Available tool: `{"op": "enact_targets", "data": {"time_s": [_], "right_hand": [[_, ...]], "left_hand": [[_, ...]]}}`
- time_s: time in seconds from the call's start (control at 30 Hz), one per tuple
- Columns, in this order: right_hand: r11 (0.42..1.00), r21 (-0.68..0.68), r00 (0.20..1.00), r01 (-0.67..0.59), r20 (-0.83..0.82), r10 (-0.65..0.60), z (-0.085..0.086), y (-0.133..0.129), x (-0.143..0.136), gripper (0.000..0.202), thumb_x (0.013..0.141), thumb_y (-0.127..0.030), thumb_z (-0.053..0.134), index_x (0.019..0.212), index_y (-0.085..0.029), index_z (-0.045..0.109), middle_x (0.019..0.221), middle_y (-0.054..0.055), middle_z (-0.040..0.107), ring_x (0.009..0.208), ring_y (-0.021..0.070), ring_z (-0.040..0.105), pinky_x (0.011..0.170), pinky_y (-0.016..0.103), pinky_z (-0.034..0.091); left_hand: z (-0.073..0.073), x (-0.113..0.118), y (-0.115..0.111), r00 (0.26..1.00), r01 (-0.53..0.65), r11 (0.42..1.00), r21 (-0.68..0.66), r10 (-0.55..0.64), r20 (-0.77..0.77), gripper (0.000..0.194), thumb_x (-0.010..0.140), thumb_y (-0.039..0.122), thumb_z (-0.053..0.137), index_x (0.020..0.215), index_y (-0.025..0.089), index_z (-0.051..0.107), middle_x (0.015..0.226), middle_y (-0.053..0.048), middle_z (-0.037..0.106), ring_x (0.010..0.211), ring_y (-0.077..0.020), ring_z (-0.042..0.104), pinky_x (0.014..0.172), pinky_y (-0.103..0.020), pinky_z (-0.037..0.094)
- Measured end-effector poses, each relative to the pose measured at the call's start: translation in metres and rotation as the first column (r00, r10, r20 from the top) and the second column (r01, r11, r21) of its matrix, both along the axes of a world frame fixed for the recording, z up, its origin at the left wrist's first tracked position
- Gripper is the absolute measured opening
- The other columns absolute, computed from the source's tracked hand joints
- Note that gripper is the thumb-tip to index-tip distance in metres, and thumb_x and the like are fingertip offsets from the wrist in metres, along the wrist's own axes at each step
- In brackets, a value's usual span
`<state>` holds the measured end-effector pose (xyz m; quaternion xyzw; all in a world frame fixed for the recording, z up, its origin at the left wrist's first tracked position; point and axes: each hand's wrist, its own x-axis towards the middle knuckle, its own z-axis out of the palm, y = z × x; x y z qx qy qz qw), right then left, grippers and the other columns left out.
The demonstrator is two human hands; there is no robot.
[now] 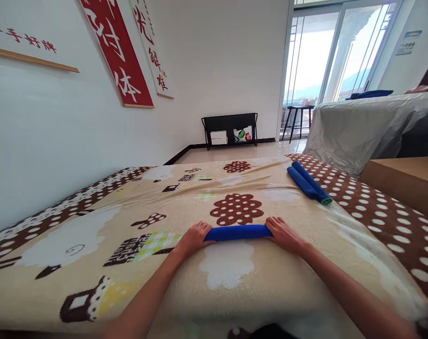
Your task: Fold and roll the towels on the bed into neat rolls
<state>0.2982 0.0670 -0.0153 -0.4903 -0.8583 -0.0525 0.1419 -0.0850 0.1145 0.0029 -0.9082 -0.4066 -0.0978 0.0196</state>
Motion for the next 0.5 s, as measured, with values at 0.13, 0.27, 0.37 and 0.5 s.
{"op": "enact_targets", "data": {"time_s": [0.13, 0.27, 0.37, 0.5], "right_hand": [[0.998, -0.055, 0.999, 0.015, 0.047, -0.013, 0.016, -0.005, 0.002, 0.027, 0.093, -0.038, 0.060, 0.105, -0.014, 0.062, 0.107, 0.005, 0.064, 0.100, 0.0178, 0.061, 0.092, 0.042, 0.050], [0.989, -0.146, 0.997, -0.017, 0.066, 0.027, 0.070, -0.017, 0.013, 0.020, 0.091, -0.035, 0.064, 0.093, -0.015, 0.064, 0.089, 0.003, 0.067, 0.080, 0.0140, 0.063, 0.075, 0.030, 0.051], [0.981, -0.178, 0.994, -0.081, 0.053, 0.092, 0.143, -0.024, 0.020, 0.015, 0.090, -0.034, 0.066, 0.094, -0.019, 0.066, 0.083, 0.001, 0.069, 0.077, 0.0136, 0.064, 0.067, 0.024, 0.047], [0.977, -0.121, 0.984, -0.177, 0.003, 0.178, 0.247, -0.030, 0.004, 0.024, 0.094, -0.031, 0.057, 0.116, -0.022, 0.062, 0.092, -0.004, 0.068, 0.079, 0.0079, 0.061, 0.070, 0.020, 0.045]], "left_hand": [[0.006, 0.004, -0.003, 0.998, -0.013, 0.997, -0.081, 0.018, 0.064, 0.045, 0.088, 0.061, 0.055, 0.106, 0.020, 0.063, 0.107, -0.009, 0.067, 0.103, -0.0258, 0.058, 0.095, -0.041, 0.043], [0.011, 0.016, -0.016, 0.982, -0.018, 0.981, -0.195, 0.054, 0.182, 0.041, 0.079, 0.055, 0.069, 0.100, 0.020, 0.064, 0.101, -0.007, 0.068, 0.097, -0.0260, 0.059, 0.091, -0.041, 0.044], [0.011, 0.036, -0.030, 0.947, -0.005, 0.955, -0.296, 0.099, 0.305, 0.031, 0.076, 0.042, 0.072, 0.097, 0.021, 0.063, 0.098, -0.005, 0.067, 0.093, -0.0240, 0.058, 0.088, -0.039, 0.045], [0.006, 0.080, -0.056, 0.862, 0.039, 0.892, -0.450, 0.198, 0.467, 0.018, 0.075, 0.031, 0.067, 0.086, 0.019, 0.060, 0.084, -0.002, 0.062, 0.078, -0.0184, 0.055, 0.073, -0.032, 0.044]]}}
